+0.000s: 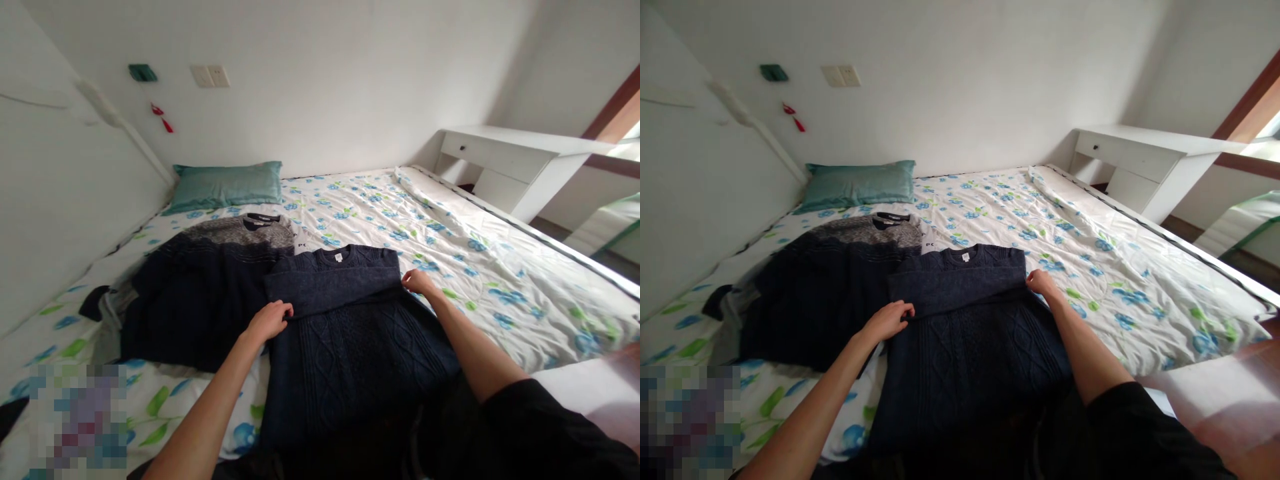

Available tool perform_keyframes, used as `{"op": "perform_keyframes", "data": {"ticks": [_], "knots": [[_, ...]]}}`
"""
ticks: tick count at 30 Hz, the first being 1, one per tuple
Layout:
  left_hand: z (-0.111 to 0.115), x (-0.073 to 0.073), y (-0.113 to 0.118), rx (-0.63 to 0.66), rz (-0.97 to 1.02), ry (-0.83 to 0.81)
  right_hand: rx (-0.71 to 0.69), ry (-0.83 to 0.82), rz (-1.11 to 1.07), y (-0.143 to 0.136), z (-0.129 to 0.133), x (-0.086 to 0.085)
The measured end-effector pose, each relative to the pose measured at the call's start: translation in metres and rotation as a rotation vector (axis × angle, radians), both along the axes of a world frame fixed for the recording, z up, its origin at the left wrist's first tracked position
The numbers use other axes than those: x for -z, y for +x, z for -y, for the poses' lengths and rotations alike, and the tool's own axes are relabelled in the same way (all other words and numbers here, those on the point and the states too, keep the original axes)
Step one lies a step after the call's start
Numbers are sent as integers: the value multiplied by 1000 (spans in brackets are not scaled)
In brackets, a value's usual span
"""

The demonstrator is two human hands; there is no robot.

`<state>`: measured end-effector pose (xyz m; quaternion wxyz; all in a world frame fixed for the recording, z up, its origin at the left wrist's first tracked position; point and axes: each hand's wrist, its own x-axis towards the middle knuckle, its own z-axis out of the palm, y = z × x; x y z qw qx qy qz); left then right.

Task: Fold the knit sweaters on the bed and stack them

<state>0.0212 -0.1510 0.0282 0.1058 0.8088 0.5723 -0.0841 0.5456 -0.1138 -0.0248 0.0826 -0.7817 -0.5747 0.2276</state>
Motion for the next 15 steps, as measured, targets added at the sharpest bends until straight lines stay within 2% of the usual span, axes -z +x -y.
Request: {"op": "perform_keyframes", "data": {"ticks": [3,6,8,12,15], "knots": [[3,3,3,18,-8,45,-152,57,79,-25,8,-14],[8,6,14,57,15,160,-377,73,80,-73,19,-26],[12,11,24,88,41,230,-476,64,121,-110,30,-29],[19,25,45,153,77,347,-536,39,261,-165,52,-26],[18,34,49,166,62,396,-519,76,312,-175,57,-25]]}}
